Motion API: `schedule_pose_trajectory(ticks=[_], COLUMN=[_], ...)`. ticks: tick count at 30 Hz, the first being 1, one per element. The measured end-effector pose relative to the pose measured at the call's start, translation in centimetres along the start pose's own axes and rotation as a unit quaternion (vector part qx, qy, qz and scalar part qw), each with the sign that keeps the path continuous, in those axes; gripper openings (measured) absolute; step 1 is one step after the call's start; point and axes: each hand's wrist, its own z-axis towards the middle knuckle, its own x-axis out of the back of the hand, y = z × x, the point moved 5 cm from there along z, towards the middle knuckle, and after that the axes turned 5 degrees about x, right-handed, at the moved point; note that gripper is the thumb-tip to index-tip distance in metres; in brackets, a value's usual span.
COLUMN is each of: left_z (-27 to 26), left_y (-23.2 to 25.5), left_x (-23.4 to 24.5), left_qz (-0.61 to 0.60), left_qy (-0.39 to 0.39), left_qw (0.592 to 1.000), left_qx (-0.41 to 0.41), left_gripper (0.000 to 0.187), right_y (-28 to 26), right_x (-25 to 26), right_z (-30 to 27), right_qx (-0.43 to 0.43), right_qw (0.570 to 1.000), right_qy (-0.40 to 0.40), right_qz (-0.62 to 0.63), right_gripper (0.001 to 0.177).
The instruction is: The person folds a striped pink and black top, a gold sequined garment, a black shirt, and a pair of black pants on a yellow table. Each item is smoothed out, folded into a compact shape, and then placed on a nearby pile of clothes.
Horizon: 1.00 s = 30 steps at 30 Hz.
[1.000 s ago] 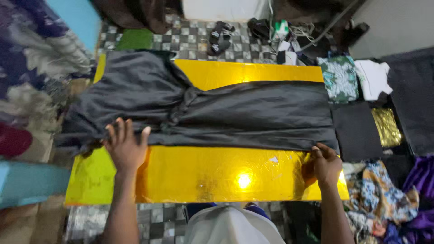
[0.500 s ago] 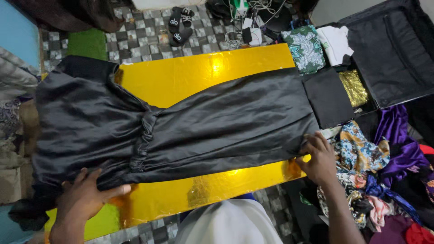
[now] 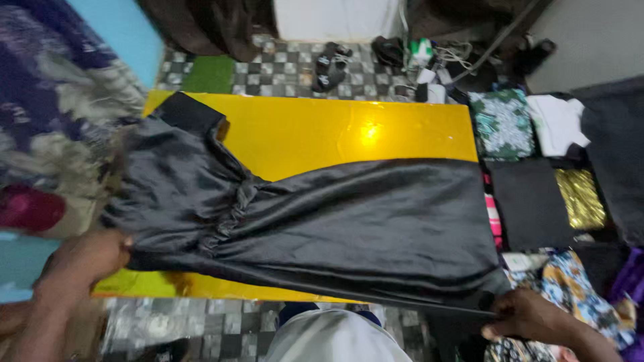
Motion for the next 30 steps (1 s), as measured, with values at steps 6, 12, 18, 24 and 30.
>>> schedule_pose_trajectory(ticks=[6,12,18,24,30], left_z=[-0.3,1.9,-1.5,-1.4,4.1], left_y=[4.1,10.1,9.4,8.8,12.9], left_x=[6.1,-0.1,-4.1,0.8,10.1], left_qz=[-0.074,-0.209,-0.214,-0.139,-0.278], left_qy=[0.353,0.325,0.269,0.175,0.344], left_qw=[0.93,0.919,0.937,0.975,0.889], left_qx=[-0.069,-0.082,-0.055,0.013,-0.117], left_gripper=[0.034,0.053,0.067,0.043,0.055], right_y=[4.8,6.1,11.9,7.7,-2.9], right_x=[7.7,9.3,7.5,17.2,18.4], right_z=[4.2,9.4,12.2,6.9,13.6], right_qx=[0.078,0.057,-0.046,-0.015,0.189], right_qw=[0.991,0.954,0.994,0.953,0.857], right_qy=[0.095,0.249,0.066,0.298,0.479], right_qz=[0.043,0.158,0.076,-0.054,0.001], right_gripper=[0.039,0.047,0.063,0.052,0.049])
